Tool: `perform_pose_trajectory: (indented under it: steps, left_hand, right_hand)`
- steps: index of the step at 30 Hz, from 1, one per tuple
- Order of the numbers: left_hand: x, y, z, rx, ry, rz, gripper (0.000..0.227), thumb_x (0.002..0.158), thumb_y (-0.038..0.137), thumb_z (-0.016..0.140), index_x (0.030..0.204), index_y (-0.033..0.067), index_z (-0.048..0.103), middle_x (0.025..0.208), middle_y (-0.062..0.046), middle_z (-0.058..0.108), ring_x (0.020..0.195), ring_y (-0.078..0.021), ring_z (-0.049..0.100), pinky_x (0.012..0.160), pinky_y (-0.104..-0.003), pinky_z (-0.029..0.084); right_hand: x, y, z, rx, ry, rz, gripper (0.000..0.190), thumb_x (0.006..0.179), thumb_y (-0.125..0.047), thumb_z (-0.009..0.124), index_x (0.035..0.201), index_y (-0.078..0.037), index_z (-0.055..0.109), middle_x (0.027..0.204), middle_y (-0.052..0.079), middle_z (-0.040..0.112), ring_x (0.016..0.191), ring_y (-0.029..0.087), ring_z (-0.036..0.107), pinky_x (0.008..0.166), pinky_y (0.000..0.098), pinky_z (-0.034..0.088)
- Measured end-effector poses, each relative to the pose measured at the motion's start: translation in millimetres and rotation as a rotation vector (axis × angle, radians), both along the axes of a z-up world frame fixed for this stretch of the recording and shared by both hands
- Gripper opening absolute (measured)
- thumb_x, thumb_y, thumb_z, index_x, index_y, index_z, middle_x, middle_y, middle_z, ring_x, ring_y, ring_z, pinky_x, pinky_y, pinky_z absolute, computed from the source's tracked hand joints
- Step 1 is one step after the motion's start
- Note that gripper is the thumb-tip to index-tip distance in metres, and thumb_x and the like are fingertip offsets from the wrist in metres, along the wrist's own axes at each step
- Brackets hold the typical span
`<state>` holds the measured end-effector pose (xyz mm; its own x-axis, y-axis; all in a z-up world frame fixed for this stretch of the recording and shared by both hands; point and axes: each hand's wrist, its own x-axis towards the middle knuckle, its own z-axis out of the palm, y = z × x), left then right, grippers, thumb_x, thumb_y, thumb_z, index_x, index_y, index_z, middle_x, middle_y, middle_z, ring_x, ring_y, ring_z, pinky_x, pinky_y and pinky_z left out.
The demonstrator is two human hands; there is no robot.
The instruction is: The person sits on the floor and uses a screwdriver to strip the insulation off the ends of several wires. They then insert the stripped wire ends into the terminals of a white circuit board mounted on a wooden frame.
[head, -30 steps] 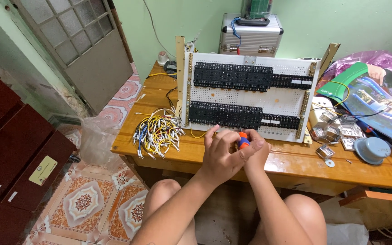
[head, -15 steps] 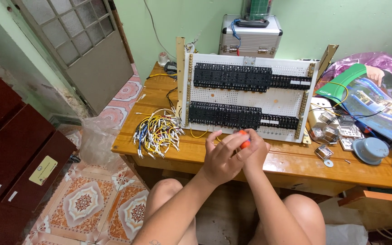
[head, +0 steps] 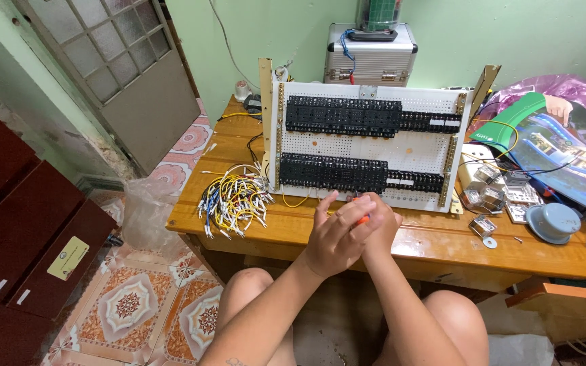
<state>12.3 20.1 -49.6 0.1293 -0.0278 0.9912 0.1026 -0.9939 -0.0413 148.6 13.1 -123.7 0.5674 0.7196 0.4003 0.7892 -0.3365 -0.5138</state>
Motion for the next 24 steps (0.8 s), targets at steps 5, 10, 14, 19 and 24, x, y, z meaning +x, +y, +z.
perform_pose_trajectory:
  steps: [5, 10, 14, 19, 24]
  left_hand:
    - [-8.5, -7.4, 15.0, 0.019, 0.000, 0.076, 0.031, 0.095, 0.016, 0.060, 0.125, 0.0201, 0.068, 0.128, -0.010, 0.062, 0.118, -0.0294, 0.067, 0.111, -0.067, 0.039]
    - [-2.0, 5.1, -7.2, 0.044, -0.041, 0.125, 0.017, 0.089, 0.017, 0.073, 0.102, 0.0272, 0.074, 0.110, -0.003, 0.061, 0.098, -0.0228, 0.068, 0.102, -0.060, 0.049]
    - [-6.0, -1.5, 4.3, 0.041, 0.019, 0.137, 0.037, 0.099, 0.014, 0.053, 0.134, 0.0216, 0.064, 0.128, -0.007, 0.065, 0.118, -0.0235, 0.068, 0.111, -0.065, 0.039]
    - [-8.3, 5.7, -2.6, 0.074, 0.001, 0.212, 0.037, 0.096, 0.028, 0.068, 0.133, 0.0262, 0.067, 0.123, -0.008, 0.062, 0.116, -0.0289, 0.067, 0.105, -0.071, 0.044]
    - [-5.6, 6.1, -6.5, 0.074, 0.019, 0.119, 0.040, 0.099, 0.013, 0.062, 0.134, 0.0325, 0.061, 0.124, -0.007, 0.064, 0.114, -0.0254, 0.070, 0.112, -0.070, 0.036]
  right_hand:
    - [2.3, 1.8, -5.5, 0.137, 0.139, 0.040, 0.029, 0.080, -0.052, 0.075, 0.094, -0.028, 0.067, 0.077, -0.004, 0.072, 0.088, 0.023, 0.070, 0.089, 0.0335, 0.039]
    - [0.7, -0.8, 0.3, 0.082, 0.156, 0.006, 0.026, 0.084, -0.053, 0.075, 0.096, -0.031, 0.068, 0.078, -0.007, 0.073, 0.088, 0.019, 0.070, 0.087, 0.0306, 0.041]
    - [-0.8, 0.9, -4.5, 0.110, 0.058, 0.024, 0.020, 0.084, -0.048, 0.070, 0.094, -0.031, 0.069, 0.073, -0.008, 0.071, 0.082, 0.017, 0.071, 0.084, 0.0319, 0.038]
    - [4.0, -2.4, -5.9, 0.139, 0.111, 0.085, 0.023, 0.085, -0.045, 0.067, 0.101, -0.029, 0.068, 0.079, -0.005, 0.073, 0.085, 0.021, 0.071, 0.087, 0.0321, 0.039]
    - [0.4, -2.0, 1.4, 0.117, 0.121, 0.054, 0.020, 0.082, -0.040, 0.072, 0.099, -0.030, 0.069, 0.077, -0.006, 0.072, 0.085, 0.021, 0.071, 0.086, 0.0324, 0.037]
